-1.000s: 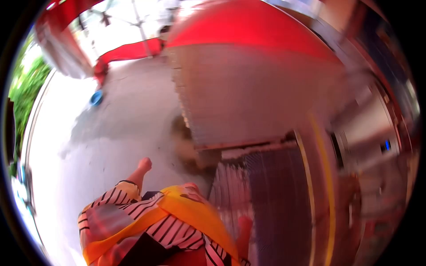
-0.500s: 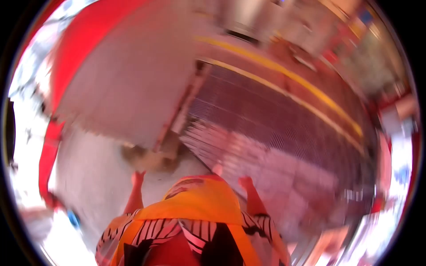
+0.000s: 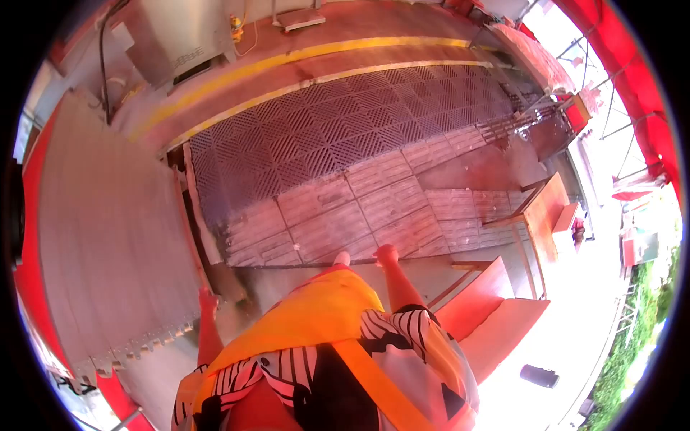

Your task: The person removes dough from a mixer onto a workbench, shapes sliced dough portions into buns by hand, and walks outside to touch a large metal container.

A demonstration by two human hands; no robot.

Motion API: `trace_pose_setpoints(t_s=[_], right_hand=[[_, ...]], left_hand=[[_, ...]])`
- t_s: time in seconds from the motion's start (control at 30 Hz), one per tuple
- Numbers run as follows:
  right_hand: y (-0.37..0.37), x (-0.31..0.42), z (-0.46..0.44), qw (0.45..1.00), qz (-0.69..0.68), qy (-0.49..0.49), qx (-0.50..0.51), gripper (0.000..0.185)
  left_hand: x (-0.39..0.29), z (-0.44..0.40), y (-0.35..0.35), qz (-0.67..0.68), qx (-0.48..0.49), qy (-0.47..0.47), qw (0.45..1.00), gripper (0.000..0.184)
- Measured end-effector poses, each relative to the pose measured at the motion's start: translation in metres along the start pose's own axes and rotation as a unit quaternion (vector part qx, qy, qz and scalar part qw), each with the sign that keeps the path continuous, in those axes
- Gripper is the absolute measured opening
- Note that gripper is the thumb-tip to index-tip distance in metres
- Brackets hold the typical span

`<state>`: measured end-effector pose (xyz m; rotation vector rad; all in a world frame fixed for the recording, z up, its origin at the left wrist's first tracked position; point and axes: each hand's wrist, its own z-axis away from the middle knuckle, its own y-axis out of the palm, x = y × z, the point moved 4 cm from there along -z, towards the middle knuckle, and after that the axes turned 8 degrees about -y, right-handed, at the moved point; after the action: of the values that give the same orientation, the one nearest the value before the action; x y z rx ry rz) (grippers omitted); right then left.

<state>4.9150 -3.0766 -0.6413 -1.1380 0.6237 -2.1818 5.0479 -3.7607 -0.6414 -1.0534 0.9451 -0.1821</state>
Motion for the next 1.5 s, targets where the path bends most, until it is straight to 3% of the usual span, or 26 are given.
trace_pose_setpoints(t_s=[0.03,0.07,0.1,0.13,0.17,0.27,0.3,0.37,0.4,0.43,0.47,0.53,0.63,0.73,0.77,0.83,0.87,0.93,1.03,1.07,1.2,1.27,1.3,1.4,1.43,1.5], right_hand=[[0.002,-0.015,-0.031,0.971,0.202,-0.127,0.013,0.015],[-0.003,-0.008,-0.041,0.887,0.391,-0.243,0.023,0.014],[-0.018,-0.018,-0.052,0.968,0.202,-0.149,-0.013,0.018],[-0.044,-0.001,-0.047,0.998,0.002,-0.047,-0.05,0.024],[-0.063,0.006,-0.041,0.975,-0.199,0.058,-0.087,0.03],[-0.083,-0.023,-0.06,0.909,-0.395,0.009,-0.136,0.043],[-0.096,-0.04,-0.068,0.922,-0.35,0.007,-0.164,0.046],[-0.102,-0.084,-0.084,0.946,-0.252,0.008,-0.205,0.051],[-0.1,-0.111,-0.094,0.943,-0.251,0.034,-0.215,0.044],[-0.099,-0.144,-0.104,0.94,-0.25,0.059,-0.225,0.036],[-0.103,-0.169,-0.108,0.936,-0.249,0.083,-0.233,0.028],[-0.113,-0.197,-0.113,0.939,-0.265,0.143,-0.166,0.014],[-0.114,-0.242,-0.138,0.955,-0.218,0.157,-0.127,0.005],[-0.144,-0.242,-0.148,0.913,-0.303,0.251,-0.104,0.007],[-0.169,-0.228,-0.155,0.891,-0.34,0.29,-0.077,0.009],[-0.219,-0.192,-0.164,0.837,-0.383,0.382,-0.082,0.013],[-0.243,-0.181,-0.177,0.821,-0.427,0.367,-0.095,0.015],[-0.29,-0.174,-0.209,0.784,-0.51,0.334,-0.12,0.02],[-0.333,-0.208,-0.26,0.873,-0.373,0.251,-0.191,0.025],[-0.335,-0.224,-0.275,0.874,-0.366,0.251,-0.198,0.026],[-0.362,-0.293,-0.331,0.925,-0.245,0.259,-0.13,0.024],[-0.387,-0.303,-0.354,0.974,0.005,0.223,0.037,0.022],[-0.414,-0.316,-0.365,0.967,-0.059,0.246,0.003,0.02],[-0.521,-0.326,-0.423,0.912,-0.263,0.295,-0.111,0.013],[-0.562,-0.331,-0.455,0.881,-0.329,0.305,-0.151,0.012],[-0.641,-0.35,-0.524,0.895,-0.293,0.301,-0.15,0.01]], left_hand=[[-0.04,-0.012,0.001,0.005,0.004,0.017,1.0,0.057],[-0.069,-0.024,0.008,0.009,0.011,0.035,0.999,0.062],[-0.095,-0.031,0.019,0.011,0.03,0.014,0.999,0.061],[-0.11,-0.039,0.04,0.012,0.05,-0.006,0.999,0.061],[-0.127,-0.046,0.06,0.012,0.072,-0.028,0.997,0.06],[-0.201,-0.035,0.125,-0.05,0.164,-0.042,0.984,0.057],[-0.224,-0.029,0.147,-0.015,0.219,-0.122,0.968,0.054],[-0.285,-0.025,0.179,-0.122,0.269,-0.074,0.953,0.054],[-0.31,-0.023,0.193,-0.172,0.289,-0.052,0.94,0.054],[-0.332,-0.023,0.202,-0.051,0.282,0.008,0.958,0.053],[-0.339,-0.039,0.22,-0.066,0.29,0.013,0.955,0.05],[-0.349,-0.084,0.263,-0.093,0.306,0.023,0.947,0.044],[-0.434,-0.127,0.289,-0.286,0.327,-0.008,0.901,0.037],[-0.477,-0.188,0.35,-0.108,0.286,0.007,0.952,0.029],[-0.508,-0.198,0.377,-0.198,0.257,0.031,0.945,0.039],[-0.605,-0.197,0.417,-0.249,0.285,0.107,0.919,0.037],[-0.664,-0.193,0.435,-0.273,0.296,0.147,0.903,0.036],[-0.734,-0.224,0.529,-0.192,0.336,0.152,0.91,0.031],[-0.919,-0.188,0.599,-0.231,0.356,0.339,0.84,0.03],[-0.966,-0.18,0.629,-0.223,0.398,0.259,0.851,0.033],[-1.17,-0.101,0.719,-0.181,0.423,0.388,0.798,0.043],[-1.218,-0.092,0.791,-0.079,0.475,0.363,0.798,0.043],[-1.238,-0.088,0.816,-0.026,0.496,0.346,0.796,0.043],[-1.283,-0.088,0.834,-0.047,0.428,0.421,0.799,0.029],[-1.28,-0.104,0.852,-0.099,0.421,0.377,0.819,0.032],[-1.276,-0.149,0.869,-0.174,0.426,0.303,0.835,0.033]])
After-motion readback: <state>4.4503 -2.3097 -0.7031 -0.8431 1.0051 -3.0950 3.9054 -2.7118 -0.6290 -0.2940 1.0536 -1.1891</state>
